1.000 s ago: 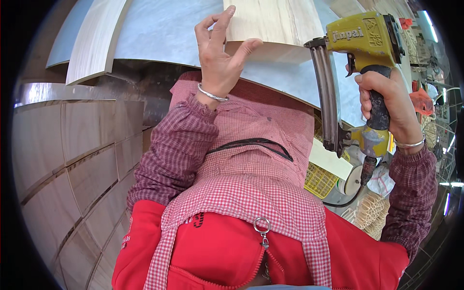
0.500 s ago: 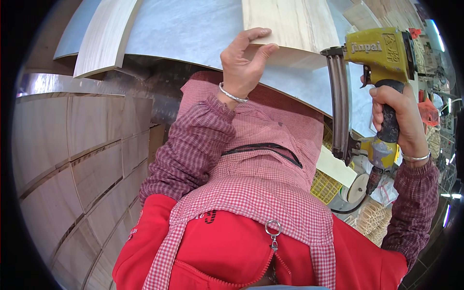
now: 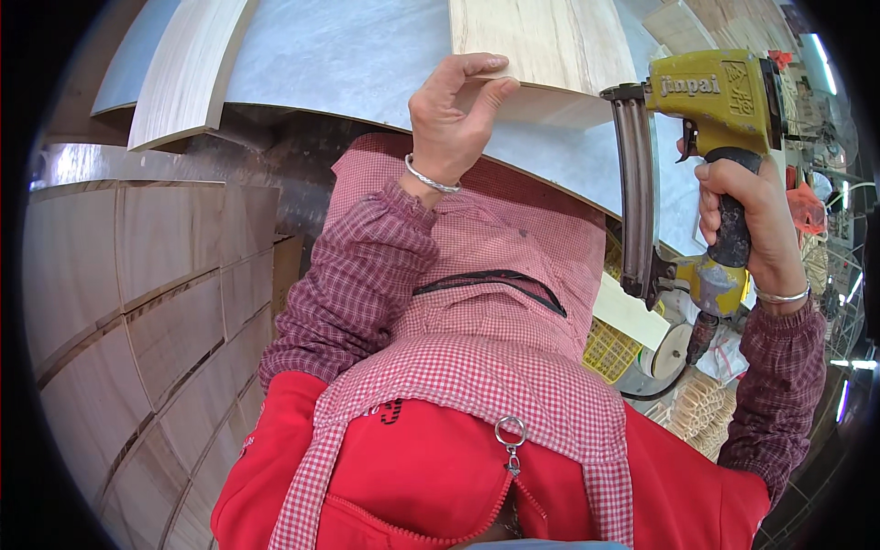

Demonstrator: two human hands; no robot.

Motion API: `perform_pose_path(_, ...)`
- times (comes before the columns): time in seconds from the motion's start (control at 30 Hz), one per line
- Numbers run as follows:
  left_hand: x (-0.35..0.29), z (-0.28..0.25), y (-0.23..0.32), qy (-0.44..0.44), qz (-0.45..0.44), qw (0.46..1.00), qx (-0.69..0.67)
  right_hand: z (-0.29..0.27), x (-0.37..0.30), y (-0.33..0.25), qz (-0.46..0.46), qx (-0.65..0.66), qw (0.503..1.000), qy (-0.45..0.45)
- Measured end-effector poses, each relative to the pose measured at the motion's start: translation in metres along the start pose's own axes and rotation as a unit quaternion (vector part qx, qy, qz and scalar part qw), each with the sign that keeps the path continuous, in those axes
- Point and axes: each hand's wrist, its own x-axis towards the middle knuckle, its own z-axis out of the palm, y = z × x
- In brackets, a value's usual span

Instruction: Apply glue to wooden boards and assemble them into boxes using a pneumatic nail gun.

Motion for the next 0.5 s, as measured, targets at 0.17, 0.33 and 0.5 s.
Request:
perform_pose_path(0.17, 0.001, -0.001, 0.006, -0.026, -0.030, 0.999, 0.023, -0.001, -0.001, -0.002, -0.001, -0.011, 1.000, 0.005)
perform_pose_path(0.33, 0.000, -0.001, -0.001, -0.028, 0.001, 0.999, 0.021, 0.001, -0.003, -0.006, -0.009, -0.027, 1.000, -0.003)
perform_pose_path(0.5, 0.001, -0.001, -0.002, -0.028, 0.008, 0.999, 0.028, 0.016, -0.009, -0.016, -0.025, -0.046, 0.999, 0.014)
